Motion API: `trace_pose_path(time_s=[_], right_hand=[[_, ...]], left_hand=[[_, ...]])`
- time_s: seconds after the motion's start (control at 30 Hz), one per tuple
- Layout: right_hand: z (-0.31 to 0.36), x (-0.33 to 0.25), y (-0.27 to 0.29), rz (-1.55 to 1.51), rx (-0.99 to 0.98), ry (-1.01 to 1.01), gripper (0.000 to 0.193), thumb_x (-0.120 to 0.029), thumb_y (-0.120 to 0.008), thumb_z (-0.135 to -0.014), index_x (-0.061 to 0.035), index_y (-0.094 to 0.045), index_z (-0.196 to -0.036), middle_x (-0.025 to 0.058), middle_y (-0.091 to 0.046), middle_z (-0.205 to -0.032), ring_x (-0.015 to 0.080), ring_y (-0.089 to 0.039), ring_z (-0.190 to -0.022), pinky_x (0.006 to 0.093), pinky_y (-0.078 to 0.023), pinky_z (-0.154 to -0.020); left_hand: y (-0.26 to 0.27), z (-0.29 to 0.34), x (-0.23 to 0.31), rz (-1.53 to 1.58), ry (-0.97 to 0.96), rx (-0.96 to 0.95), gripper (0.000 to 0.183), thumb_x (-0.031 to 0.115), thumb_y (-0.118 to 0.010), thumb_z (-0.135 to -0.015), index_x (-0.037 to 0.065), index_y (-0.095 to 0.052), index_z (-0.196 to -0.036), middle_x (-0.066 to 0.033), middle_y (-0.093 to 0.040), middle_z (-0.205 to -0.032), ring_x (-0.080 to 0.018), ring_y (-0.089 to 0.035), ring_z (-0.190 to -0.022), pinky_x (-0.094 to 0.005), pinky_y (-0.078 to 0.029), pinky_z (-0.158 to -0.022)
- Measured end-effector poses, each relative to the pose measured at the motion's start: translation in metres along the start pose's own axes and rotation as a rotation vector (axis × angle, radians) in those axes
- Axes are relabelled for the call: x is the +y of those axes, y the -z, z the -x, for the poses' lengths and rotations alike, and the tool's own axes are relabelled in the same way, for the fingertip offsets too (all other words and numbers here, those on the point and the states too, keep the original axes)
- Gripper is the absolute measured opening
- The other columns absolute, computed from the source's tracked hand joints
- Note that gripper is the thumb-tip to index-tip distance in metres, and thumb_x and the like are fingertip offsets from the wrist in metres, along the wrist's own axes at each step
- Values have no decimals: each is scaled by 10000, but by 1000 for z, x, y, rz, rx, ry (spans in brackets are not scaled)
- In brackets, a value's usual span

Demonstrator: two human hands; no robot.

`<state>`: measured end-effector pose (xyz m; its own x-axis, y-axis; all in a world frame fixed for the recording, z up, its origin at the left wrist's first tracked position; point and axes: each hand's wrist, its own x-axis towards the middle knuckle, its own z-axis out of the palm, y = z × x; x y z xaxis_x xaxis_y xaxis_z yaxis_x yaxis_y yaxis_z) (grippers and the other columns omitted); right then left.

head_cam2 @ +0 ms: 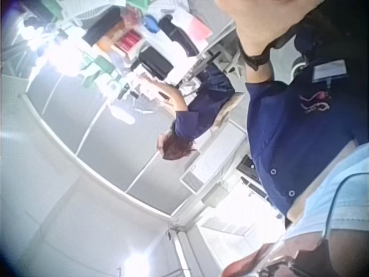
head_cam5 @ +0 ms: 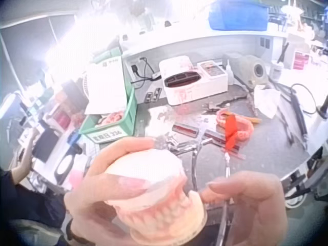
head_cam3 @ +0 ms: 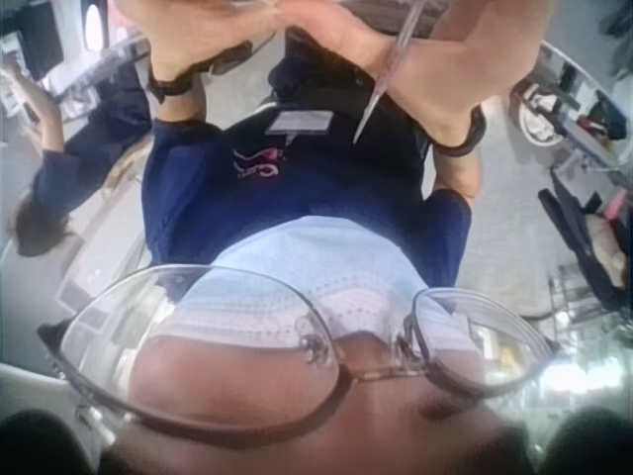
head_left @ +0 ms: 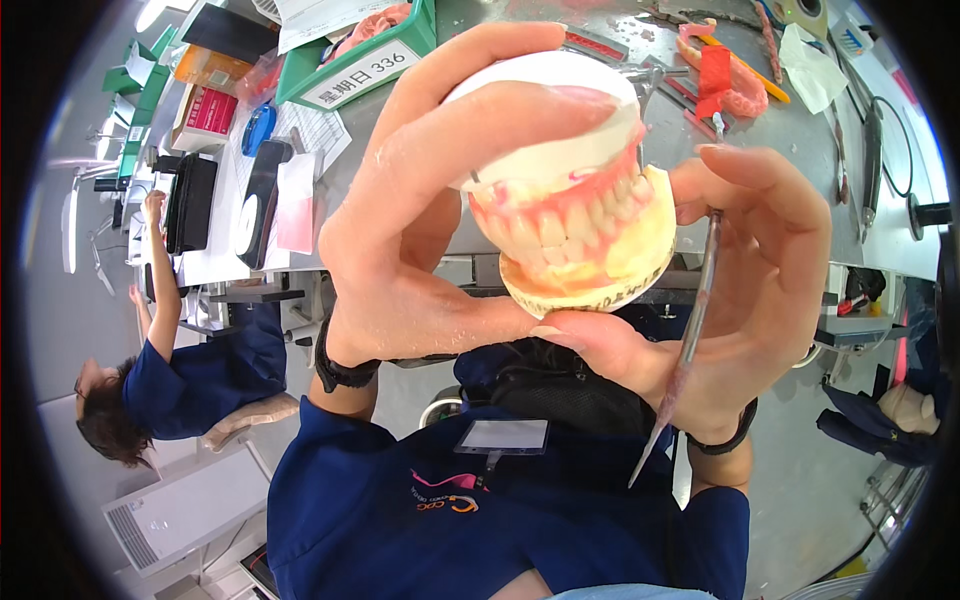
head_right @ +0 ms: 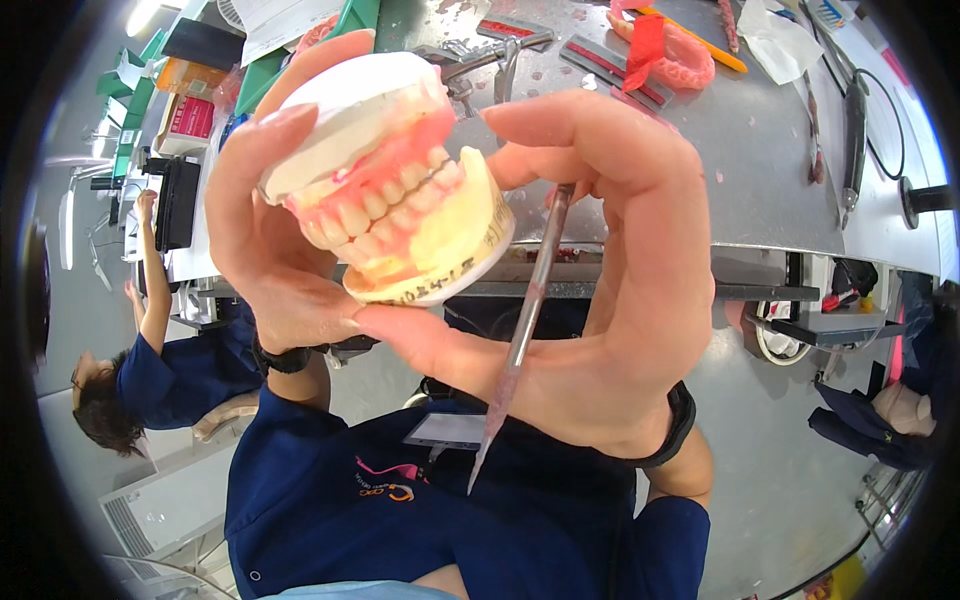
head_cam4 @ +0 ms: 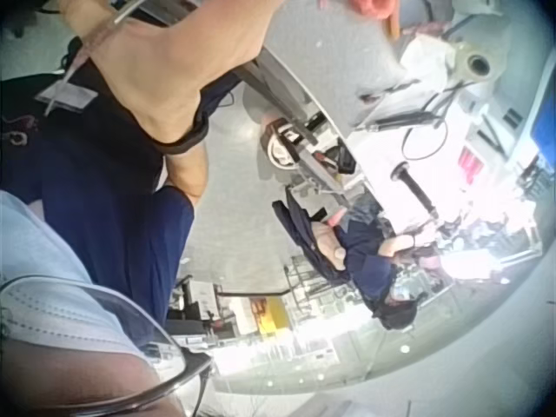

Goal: Assembling and inspecting dental denture models using precision tools.

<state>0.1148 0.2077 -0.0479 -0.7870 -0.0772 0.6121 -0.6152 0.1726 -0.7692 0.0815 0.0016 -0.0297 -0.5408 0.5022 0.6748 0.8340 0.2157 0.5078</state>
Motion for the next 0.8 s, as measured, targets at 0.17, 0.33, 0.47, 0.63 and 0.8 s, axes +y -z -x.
trace_pose_path(time_s=[0.17, 0.33, 0.47, 0.63, 0.8], right_hand=[[1, -3, 2, 26, 3, -36, 997, -318, -992, -504, -3, -455, -1282, 65, -616, -993, 171, -604, -958, 325, -454, -888], [0, 5, 1, -36, 1, -38, 967, -283, -984, -528, -9, -453, -1287, 56, -607, -1006, 168, -595, -972, 333, -447, -901], [-1, 8, -1, -114, -30, -34, 934, -245, -973, -559, -7, -445, -1293, 59, -603, -1037, 164, -592, -975, 327, -447, -905], [3, 32, -7, -279, -111, -179, 773, -97, -911, -655, 13, -449, -1265, 71, -602, -1083, 159, -601, -979, 298, -464, -912], [-36, 55, 44, 245, -130, -150, 263, 14, -681, -837, 3, -589, -1083, 98, -654, -1024, 188, -640, -983, 329, -483, -900]], left_hand=[[3, -3, 2, -3, -3, -57, 977, 290, -960, -570, 66, -439, -1365, -377, -365, -1418, -424, -569, -1203, -463, -546, -945], [6, -7, 4, -37, 17, -77, 936, 273, -963, -571, 55, -479, -1341, -375, -375, -1415, -419, -572, -1201, -456, -541, -950], [16, -12, 2, -119, -24, -145, 970, 262, -973, -550, 24, -479, -1350, -338, -407, -1412, -381, -557, -1230, -445, -519, -980], [34, -37, -2, 256, 320, -104, 998, 237, -961, -580, -2, -442, -1398, -141, -499, -1390, -206, -539, -1223, -359, -483, -994], [67, -95, -27, 730, 832, -177, 750, 53, -875, -660, -24, -518, -1316, -206, -496, -1296, -309, -588, -1144, -377, -461, -1007]])
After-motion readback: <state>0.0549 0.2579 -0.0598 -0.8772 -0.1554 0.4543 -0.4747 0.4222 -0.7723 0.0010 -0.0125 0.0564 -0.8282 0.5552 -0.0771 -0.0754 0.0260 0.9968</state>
